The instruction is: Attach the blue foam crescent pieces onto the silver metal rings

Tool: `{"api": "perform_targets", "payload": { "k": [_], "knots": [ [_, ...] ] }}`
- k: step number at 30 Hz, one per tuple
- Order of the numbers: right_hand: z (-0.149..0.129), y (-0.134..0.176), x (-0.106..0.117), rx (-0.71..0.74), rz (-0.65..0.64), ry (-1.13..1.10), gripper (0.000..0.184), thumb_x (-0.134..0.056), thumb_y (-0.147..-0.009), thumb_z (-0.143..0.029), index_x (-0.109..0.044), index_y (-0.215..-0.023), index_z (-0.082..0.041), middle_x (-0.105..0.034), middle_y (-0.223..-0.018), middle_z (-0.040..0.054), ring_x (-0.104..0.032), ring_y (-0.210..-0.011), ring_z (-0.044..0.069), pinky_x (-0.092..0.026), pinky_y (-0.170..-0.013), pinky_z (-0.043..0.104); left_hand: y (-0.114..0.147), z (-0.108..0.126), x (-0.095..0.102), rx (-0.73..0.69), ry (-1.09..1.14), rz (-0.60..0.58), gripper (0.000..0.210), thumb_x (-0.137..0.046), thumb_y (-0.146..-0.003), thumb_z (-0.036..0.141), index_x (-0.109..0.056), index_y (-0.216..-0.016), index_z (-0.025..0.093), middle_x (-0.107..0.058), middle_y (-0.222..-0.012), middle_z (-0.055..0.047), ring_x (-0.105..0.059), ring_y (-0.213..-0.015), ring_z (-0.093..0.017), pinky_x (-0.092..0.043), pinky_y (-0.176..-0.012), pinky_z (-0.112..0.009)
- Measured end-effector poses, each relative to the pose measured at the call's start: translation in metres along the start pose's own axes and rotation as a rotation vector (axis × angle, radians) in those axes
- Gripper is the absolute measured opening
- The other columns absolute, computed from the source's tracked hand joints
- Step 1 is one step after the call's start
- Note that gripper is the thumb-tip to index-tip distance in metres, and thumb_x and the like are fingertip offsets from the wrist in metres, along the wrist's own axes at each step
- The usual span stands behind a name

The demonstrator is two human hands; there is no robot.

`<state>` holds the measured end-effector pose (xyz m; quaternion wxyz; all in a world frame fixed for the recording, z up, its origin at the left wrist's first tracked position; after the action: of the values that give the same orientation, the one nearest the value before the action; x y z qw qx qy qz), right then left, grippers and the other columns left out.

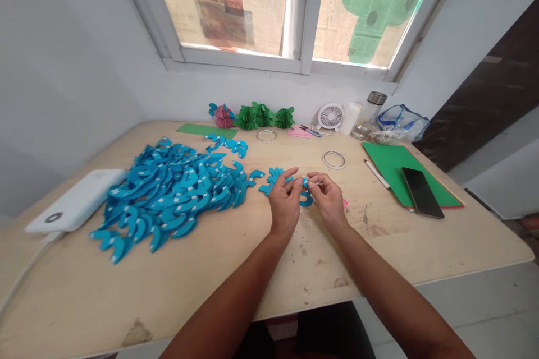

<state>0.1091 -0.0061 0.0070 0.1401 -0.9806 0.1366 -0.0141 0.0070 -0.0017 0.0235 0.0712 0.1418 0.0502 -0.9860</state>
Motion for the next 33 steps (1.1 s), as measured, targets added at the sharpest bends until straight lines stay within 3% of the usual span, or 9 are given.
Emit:
{"api": "perform_targets", "payload": {
  "k": [16, 33],
  "knots": [
    [-0.0021, 0.0002, -0.0037, -0.075, -0.006, -0.134, 0.018, -0.064, -0.07, -0.034, -0.058, -0.07, -0.017, -0.058, -0.104, 0.0065, -0.058, -0.073, 0.013, -0.049, -0.066, 0.027, -0.0002, -0.0047, -0.0015, 0.009, 0.015, 0.045, 0.038, -0.062, -0.071, 0.026, -0.06, -0.107, 0.012, -0.064, -0.064, -0.001, -0.061, -0.058, -0.011, -0.048, -0.054, -0.02],
    [0.0023, -0.0007, -0.004, -0.081, -0.007, -0.1, 0.018, -0.064, -0.069, -0.034, -0.058, -0.07, -0.017, -0.058, -0.106, 0.0076, -0.058, -0.073, 0.013, -0.05, -0.066, 0.027, 0.0021, -0.0007, -0.0018, 0.008, 0.017, 0.058, 0.038, -0.064, -0.07, 0.026, -0.062, -0.104, 0.012, -0.064, -0.064, -0.001, -0.06, -0.057, -0.011, -0.045, -0.052, -0.019]
  ]
}}
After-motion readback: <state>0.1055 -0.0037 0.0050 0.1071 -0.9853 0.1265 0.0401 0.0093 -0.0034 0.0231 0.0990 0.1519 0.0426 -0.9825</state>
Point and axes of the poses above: each hand's wrist, its own y-axis away from the middle knuckle, its own x-axis out of the back of the hand, z = x × y, the point moved 1 cm from there along -y, towards the middle knuckle
